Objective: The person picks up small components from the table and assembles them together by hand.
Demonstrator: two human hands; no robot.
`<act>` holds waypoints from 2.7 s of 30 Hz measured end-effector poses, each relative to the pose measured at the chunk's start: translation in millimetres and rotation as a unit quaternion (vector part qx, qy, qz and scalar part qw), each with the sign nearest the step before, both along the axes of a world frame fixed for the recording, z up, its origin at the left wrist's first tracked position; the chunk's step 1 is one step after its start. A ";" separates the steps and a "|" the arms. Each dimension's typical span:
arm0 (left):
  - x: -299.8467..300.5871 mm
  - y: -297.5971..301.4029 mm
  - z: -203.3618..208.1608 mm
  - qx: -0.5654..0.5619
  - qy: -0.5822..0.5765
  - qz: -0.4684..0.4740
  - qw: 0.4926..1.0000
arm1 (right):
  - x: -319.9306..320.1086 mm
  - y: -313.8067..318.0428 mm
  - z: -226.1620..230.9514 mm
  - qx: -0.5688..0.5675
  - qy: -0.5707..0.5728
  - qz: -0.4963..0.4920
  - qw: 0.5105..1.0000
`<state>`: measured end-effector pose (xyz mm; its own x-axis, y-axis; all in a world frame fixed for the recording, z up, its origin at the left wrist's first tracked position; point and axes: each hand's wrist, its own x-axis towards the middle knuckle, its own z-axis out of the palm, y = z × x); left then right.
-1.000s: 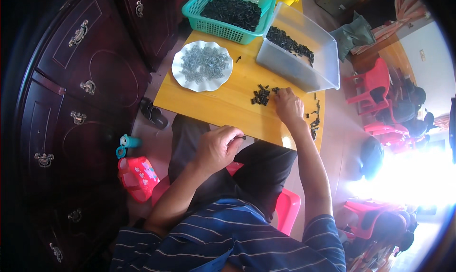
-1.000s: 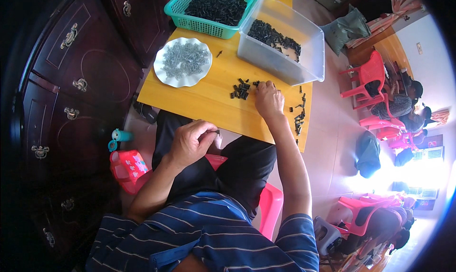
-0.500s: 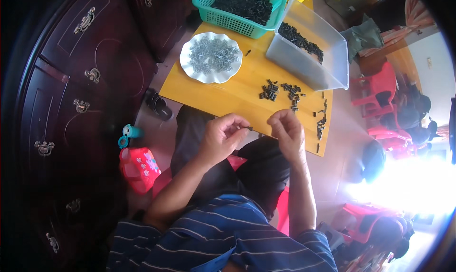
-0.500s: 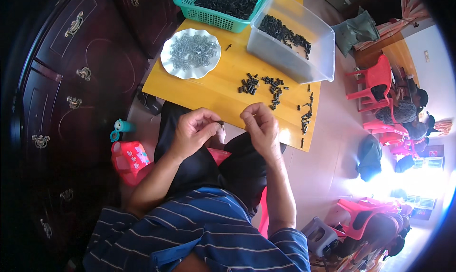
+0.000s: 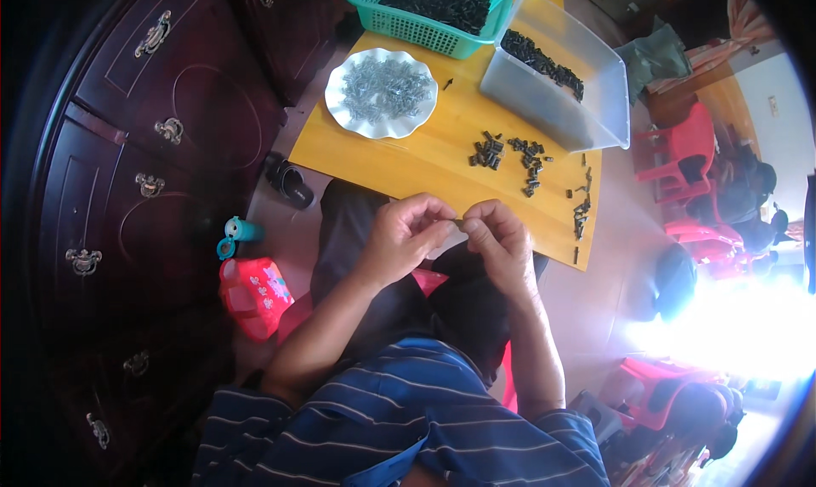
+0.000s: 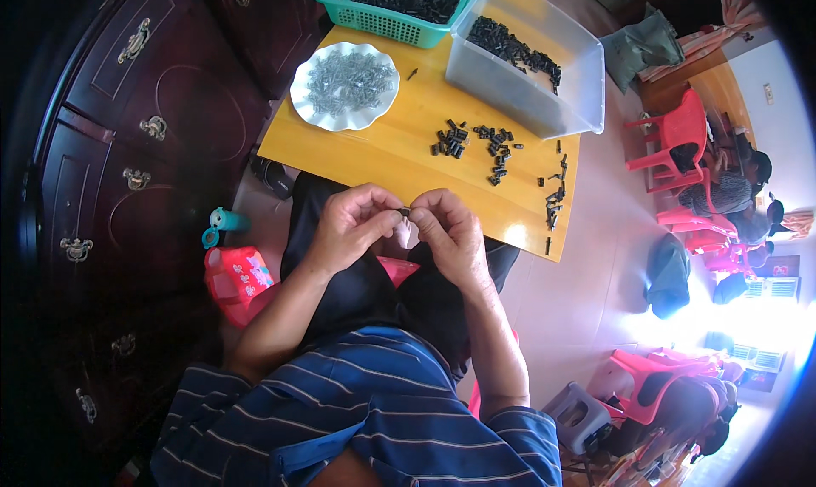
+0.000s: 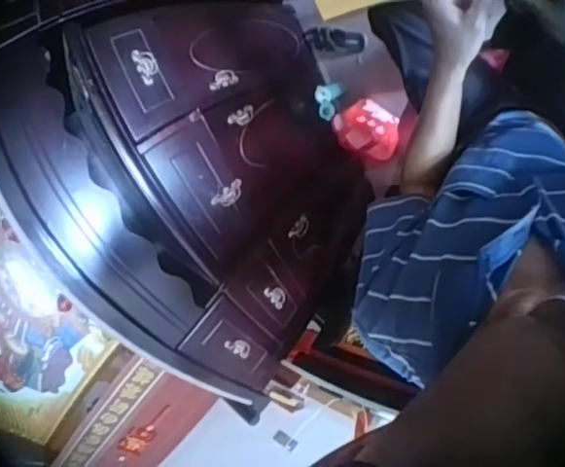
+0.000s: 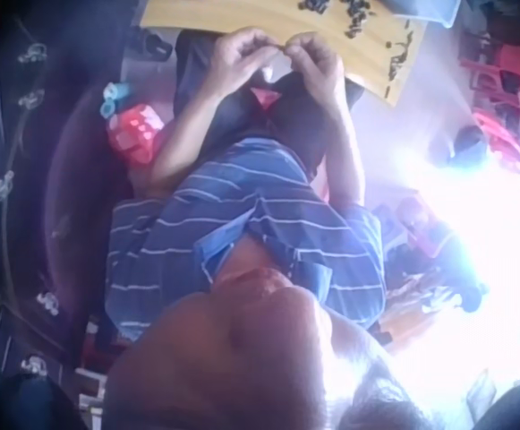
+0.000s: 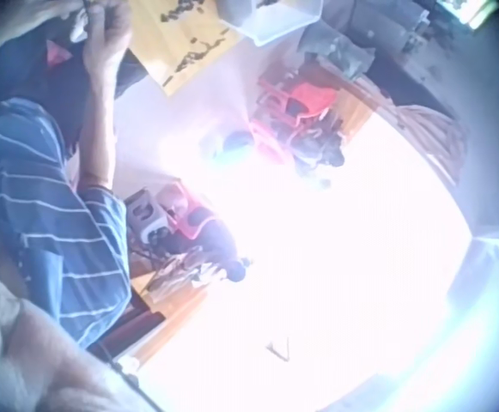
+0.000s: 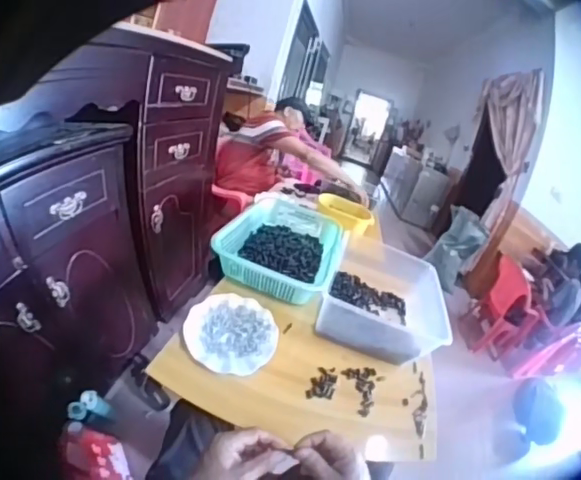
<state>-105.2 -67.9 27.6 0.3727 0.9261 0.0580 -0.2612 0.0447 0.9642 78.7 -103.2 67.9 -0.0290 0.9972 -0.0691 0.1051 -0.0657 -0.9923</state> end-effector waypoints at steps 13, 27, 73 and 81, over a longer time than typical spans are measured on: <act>1.3 0.0 -4.9 0.038 0.010 0.022 0.999 | 1.8 0.5 3.6 0.020 -0.037 -0.006 0.999; -1.0 -0.8 7.6 -0.039 -0.052 -0.021 0.998 | 1.7 0.3 -7.7 -0.005 0.106 -0.037 0.994; -9.6 1.8 1.1 0.014 0.012 -0.065 0.998 | 8.3 3.2 22.8 0.013 -0.082 0.061 0.995; -7.1 1.9 4.1 -0.044 -0.050 -0.093 0.993 | 19.7 20.0 18.1 -0.058 0.059 0.142 0.986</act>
